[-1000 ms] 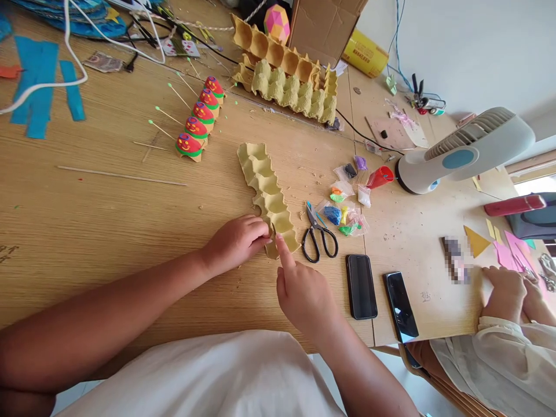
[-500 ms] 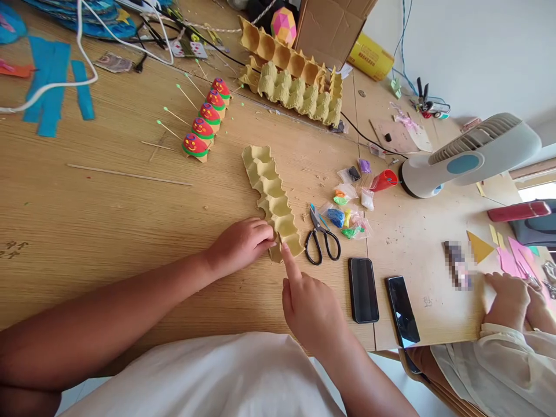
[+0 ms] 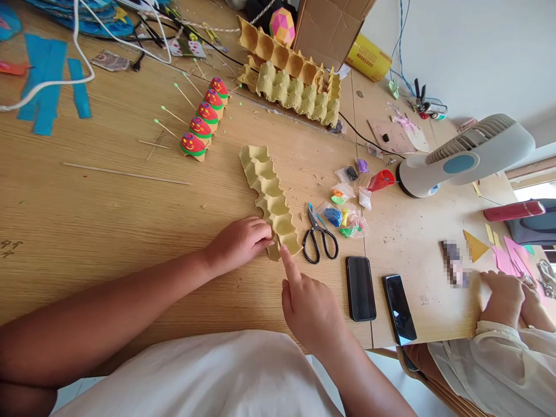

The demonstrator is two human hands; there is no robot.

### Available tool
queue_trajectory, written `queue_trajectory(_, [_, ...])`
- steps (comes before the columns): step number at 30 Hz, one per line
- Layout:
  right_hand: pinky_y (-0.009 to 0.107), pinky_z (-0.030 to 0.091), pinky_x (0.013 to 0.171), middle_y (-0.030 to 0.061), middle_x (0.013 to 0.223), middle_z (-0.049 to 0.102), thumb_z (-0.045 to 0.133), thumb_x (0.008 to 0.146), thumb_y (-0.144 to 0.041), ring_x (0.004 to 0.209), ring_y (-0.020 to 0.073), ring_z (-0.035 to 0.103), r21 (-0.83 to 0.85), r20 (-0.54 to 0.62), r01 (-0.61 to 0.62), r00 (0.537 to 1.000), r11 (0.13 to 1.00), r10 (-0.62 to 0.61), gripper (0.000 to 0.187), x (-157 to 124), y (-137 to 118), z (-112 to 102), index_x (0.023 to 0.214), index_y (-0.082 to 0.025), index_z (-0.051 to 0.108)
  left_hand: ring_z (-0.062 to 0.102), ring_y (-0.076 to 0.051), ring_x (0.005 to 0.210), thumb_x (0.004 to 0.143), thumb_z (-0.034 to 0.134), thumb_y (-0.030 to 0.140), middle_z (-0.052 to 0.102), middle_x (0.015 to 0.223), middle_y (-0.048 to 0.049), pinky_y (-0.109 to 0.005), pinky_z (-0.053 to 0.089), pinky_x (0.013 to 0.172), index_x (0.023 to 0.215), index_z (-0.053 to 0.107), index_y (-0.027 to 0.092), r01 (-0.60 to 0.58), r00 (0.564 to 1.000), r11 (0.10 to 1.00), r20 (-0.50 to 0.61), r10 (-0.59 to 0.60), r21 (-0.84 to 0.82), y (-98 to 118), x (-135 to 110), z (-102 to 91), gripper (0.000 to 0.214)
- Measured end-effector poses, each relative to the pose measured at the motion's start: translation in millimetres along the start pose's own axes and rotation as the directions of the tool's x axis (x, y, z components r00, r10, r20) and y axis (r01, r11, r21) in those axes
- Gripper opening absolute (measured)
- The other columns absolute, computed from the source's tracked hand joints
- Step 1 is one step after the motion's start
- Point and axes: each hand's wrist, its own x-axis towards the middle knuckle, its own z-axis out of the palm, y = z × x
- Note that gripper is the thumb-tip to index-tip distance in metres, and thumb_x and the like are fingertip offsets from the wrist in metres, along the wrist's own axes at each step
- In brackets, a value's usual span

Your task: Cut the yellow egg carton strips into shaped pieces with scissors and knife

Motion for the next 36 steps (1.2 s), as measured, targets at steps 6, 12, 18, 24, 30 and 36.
queue_trajectory(6, [0.028, 0.038, 0.056, 0.0045, 0.085, 0.075, 0.03, 0.102, -0.025, 0.07, 0.0223, 0.07, 0.012, -0.028, -0.007, 1.0, 1.0, 0.007, 0.064, 6.0, -2.0, -0.2, 0.162, -0.02, 0.012, 0.057, -0.02, 0.082, 0.094, 0.059, 0.019, 0.062, 0.08, -0.0035, -0.031, 0.042, 0.071, 0.079, 0.055, 0.018, 0.005, 1.0, 1.0, -0.005, -0.005, 0.001, 0.8, 0.0, -0.6, 0.016])
queue_trajectory(12, [0.027, 0.037, 0.055, 0.0046, 0.084, 0.076, 0.03, 0.1, -0.023, 0.069, 0.0214, 0.07, 0.014, -0.011, -0.004, 1.0, 1.0, 0.004, 0.065, 2.1, -1.4, 0.1, 0.162, -0.018, 0.011, 0.057, -0.019, 0.081, 0.094, 0.059, 0.017, 0.062, 0.079, -0.003, -0.031, 0.041, 0.071, 0.077, 0.054, 0.019, -0.002, 1.0, 1.0, -0.004, 0.002, -0.01, 0.5, 0.1, -1.1, 0.018])
queue_trajectory(18, [0.028, 0.038, 0.056, 0.0042, 0.087, 0.076, 0.031, 0.102, -0.025, 0.071, 0.0219, 0.07, 0.017, -0.019, 0.001, 1.0, 1.0, -0.001, 0.064, 2.9, -1.6, -0.7, 0.163, -0.021, 0.011, 0.056, -0.019, 0.081, 0.093, 0.06, 0.018, 0.062, 0.08, -0.0027, -0.031, 0.041, 0.071, 0.078, 0.054, 0.019, -0.001, 1.0, 1.0, -0.013, 0.0, -0.026, -0.4, 0.0, -0.7, 0.017])
queue_trajectory(24, [0.028, 0.035, 0.053, 0.0037, 0.082, 0.076, 0.031, 0.101, -0.023, 0.068, 0.0218, 0.07, -0.034, -0.008, -0.013, 1.0, 0.999, 0.013, 0.065, -2.3, -2.3, 0.0, 0.163, -0.019, 0.011, 0.056, -0.019, 0.081, 0.093, 0.06, 0.017, 0.062, 0.079, -0.0029, -0.031, 0.041, 0.071, 0.076, 0.054, 0.018, -0.008, 1.0, 0.999, -0.004, 0.008, -0.035, -0.8, 0.8, -0.9, 0.018])
queue_trajectory(30, [0.028, 0.036, 0.054, 0.0036, 0.083, 0.075, 0.031, 0.101, -0.023, 0.069, 0.0209, 0.07, -0.029, -0.034, 0.005, 0.999, 1.0, -0.006, 0.064, 0.8, -3.5, -0.8, 0.162, -0.019, 0.012, 0.055, -0.019, 0.08, 0.093, 0.061, 0.017, 0.061, 0.078, -0.0024, -0.031, 0.041, 0.071, 0.077, 0.053, 0.019, -0.006, 1.0, 1.0, -0.019, 0.005, -0.023, -0.8, -0.3, 0.2, 0.018])
queue_trajectory(36, [0.028, 0.034, 0.052, 0.0034, 0.08, 0.075, 0.031, 0.101, -0.023, 0.067, 0.0211, 0.069, -0.072, 0.004, -0.021, 1.0, 0.997, 0.021, 0.065, 2.2, -6.6, -3.5, 0.162, -0.018, 0.011, 0.056, -0.019, 0.081, 0.094, 0.059, 0.017, 0.062, 0.08, -0.0026, -0.031, 0.042, 0.071, 0.078, 0.054, 0.019, -0.015, 1.0, 1.0, -0.018, 0.015, -0.009, -0.3, -0.3, 0.8, 0.017])
